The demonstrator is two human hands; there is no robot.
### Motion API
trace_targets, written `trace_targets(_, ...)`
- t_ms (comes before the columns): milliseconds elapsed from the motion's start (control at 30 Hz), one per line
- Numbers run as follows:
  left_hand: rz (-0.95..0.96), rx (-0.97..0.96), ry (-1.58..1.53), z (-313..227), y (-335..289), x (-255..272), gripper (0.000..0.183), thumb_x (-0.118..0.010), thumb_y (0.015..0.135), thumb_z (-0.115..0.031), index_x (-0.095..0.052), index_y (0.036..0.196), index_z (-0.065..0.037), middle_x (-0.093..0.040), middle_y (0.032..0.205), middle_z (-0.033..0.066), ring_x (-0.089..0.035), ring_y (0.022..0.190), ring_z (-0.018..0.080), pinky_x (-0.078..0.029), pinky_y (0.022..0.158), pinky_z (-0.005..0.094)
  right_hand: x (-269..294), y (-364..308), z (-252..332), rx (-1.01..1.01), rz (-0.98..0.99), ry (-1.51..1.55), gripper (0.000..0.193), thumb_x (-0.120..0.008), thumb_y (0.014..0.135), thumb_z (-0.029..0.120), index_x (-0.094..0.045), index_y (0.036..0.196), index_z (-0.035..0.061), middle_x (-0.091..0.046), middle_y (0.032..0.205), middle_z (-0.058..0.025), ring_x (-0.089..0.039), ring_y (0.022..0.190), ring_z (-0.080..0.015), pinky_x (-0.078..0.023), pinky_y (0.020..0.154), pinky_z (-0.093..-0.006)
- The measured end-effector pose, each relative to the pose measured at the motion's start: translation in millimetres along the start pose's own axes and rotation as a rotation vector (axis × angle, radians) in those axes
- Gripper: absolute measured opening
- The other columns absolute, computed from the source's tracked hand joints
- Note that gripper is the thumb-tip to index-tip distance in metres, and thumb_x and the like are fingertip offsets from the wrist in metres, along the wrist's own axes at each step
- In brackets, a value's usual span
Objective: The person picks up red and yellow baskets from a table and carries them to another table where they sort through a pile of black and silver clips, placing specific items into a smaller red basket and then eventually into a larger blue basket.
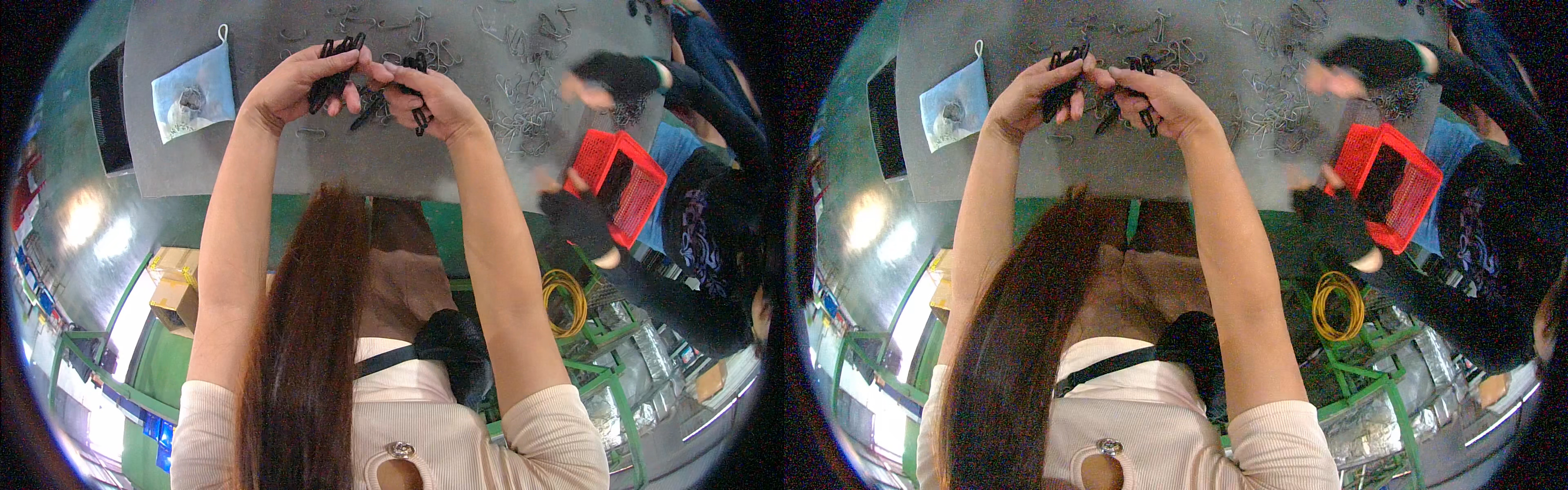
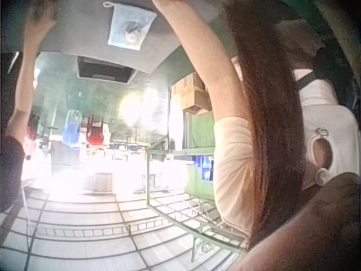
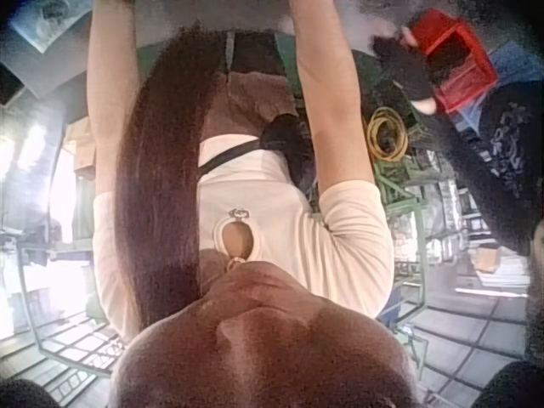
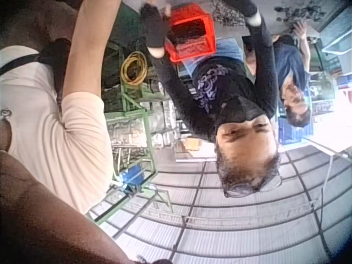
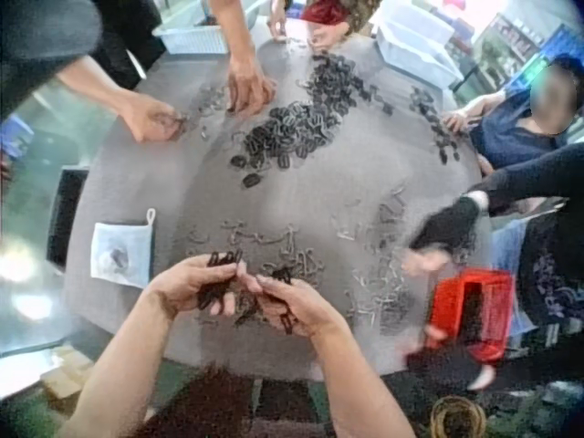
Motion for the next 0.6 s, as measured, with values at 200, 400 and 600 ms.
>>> trace_targets(200, 0.011, 0.01, 0.019, 2, 3, 0, 0.028, -0.048, 0.086, -0.028, -0.05, 0.101, -0.005, -0.06, 0.086, 0.0053, -0.055, 0.049, 0.0087, -0.042, 0.039, 0.016, 2, -6, -3, 0.001, -0.04, -0.054, 0.017, -0.059, 0.078, 0.023, -0.057, 0.076, 0.0057, -0.042, 0.051, 0.0044, -0.036, 0.043, -0.0036, -0.026, 0.038, -0.0199)
trace_targets(400, 0.115, 0.091, 0.123, -3, 1, -3, 0.029, -0.046, 0.087, -0.029, -0.05, 0.104, -0.005, -0.059, 0.098, 0.0062, -0.055, 0.051, 0.0078, -0.041, 0.039, 0.0161, -10, -10, -6, -0.022, -0.034, -0.048, 0.012, -0.06, 0.075, 0.015, -0.056, 0.074, 0.0034, -0.047, 0.054, 0.0026, -0.038, 0.044, -0.0031, -0.026, 0.038, -0.017)
trace_targets(600, 0.0, -0.068, 0.207, -5, 7, -4, 0.029, -0.044, 0.088, -0.028, -0.049, 0.108, -0.007, -0.057, 0.106, 0.0026, -0.055, 0.053, 0.0072, -0.039, 0.043, 0.0162, -19, -7, -19, 0.072, -0.273, 0.157, 0.013, -0.052, 0.08, 0.014, -0.052, 0.073, 0.003, -0.038, 0.05, 0.0063, -0.033, 0.043, -0.0021, -0.023, 0.039, -0.0183)
Point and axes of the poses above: each hand's wrist, its own y-axis towards the middle knuckle, its own x-axis out of the back of the hand, z = x × y, the point moved 3 cm from there along y, towards the middle knuckle
